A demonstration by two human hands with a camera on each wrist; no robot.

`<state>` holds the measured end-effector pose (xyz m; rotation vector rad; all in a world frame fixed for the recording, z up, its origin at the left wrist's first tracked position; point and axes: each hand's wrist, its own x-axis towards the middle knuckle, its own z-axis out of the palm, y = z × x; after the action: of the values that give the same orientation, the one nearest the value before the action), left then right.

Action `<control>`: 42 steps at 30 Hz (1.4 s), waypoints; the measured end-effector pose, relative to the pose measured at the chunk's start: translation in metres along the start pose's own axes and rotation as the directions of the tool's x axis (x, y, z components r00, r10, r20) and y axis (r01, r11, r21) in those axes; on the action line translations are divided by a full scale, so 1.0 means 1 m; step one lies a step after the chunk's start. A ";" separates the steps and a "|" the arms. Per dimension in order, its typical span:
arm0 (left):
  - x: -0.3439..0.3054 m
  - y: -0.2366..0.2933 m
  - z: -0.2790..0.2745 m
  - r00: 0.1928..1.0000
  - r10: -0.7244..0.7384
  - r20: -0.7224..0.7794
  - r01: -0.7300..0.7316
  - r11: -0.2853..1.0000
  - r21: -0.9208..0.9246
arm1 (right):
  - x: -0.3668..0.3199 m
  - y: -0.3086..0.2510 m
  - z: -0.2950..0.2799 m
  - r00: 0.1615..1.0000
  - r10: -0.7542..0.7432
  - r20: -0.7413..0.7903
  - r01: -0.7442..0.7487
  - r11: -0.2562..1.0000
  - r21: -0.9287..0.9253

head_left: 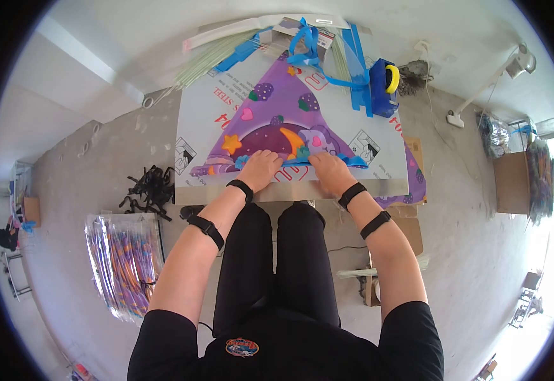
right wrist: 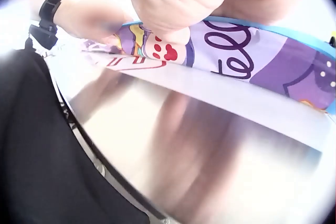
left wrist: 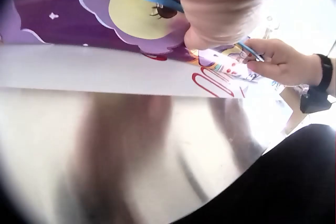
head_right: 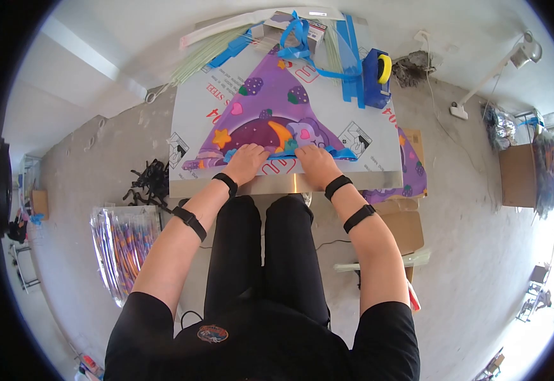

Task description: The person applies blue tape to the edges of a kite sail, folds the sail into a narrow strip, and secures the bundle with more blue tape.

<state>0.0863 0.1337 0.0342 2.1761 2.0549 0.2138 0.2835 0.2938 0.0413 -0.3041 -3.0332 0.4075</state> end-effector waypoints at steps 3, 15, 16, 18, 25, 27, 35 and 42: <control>0.002 -0.003 -0.009 0.994 -0.026 -0.109 0.023 0.999 -0.025 | 0.005 0.003 0.000 0.996 -0.033 -0.079 0.029 0.998 -0.048; 0.001 -0.026 0.008 0.994 -0.112 0.011 0.112 0.972 -0.207 | 0.000 0.012 -0.008 0.999 -0.008 -0.047 0.004 0.997 -0.079; 0.002 -0.029 0.008 0.987 -0.153 0.054 0.162 0.939 -0.304 | 0.001 0.016 -0.007 0.999 -0.007 -0.043 0.004 0.997 -0.080; 0.007 -0.032 0.007 0.978 -0.186 0.099 0.210 0.894 -0.396 | 0.006 0.024 -0.004 0.997 0.080 0.020 -0.081 0.997 0.014; 0.016 -0.039 0.013 0.960 -0.240 0.146 0.277 0.897 -0.344 | 0.028 0.028 -0.001 0.946 0.235 0.222 -0.224 0.972 -0.073; 0.014 -0.038 0.017 0.977 -0.211 0.037 0.212 0.930 -0.302 | 0.030 0.026 -0.004 0.942 0.254 0.221 -0.236 0.966 -0.104; 0.017 -0.021 0.006 0.946 -0.320 -0.055 0.306 0.936 -0.172 | 0.018 0.007 0.000 0.962 0.272 -0.016 -0.271 0.950 -0.155; 0.018 -0.025 0.012 0.953 -0.287 -0.095 0.261 0.940 -0.219 | 0.004 -0.003 0.008 0.965 0.086 -0.246 -0.097 0.995 -0.033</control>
<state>0.0656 0.1533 0.0178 1.7752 2.2606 0.5157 0.2780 0.2900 0.0342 -0.4622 -2.7966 0.2844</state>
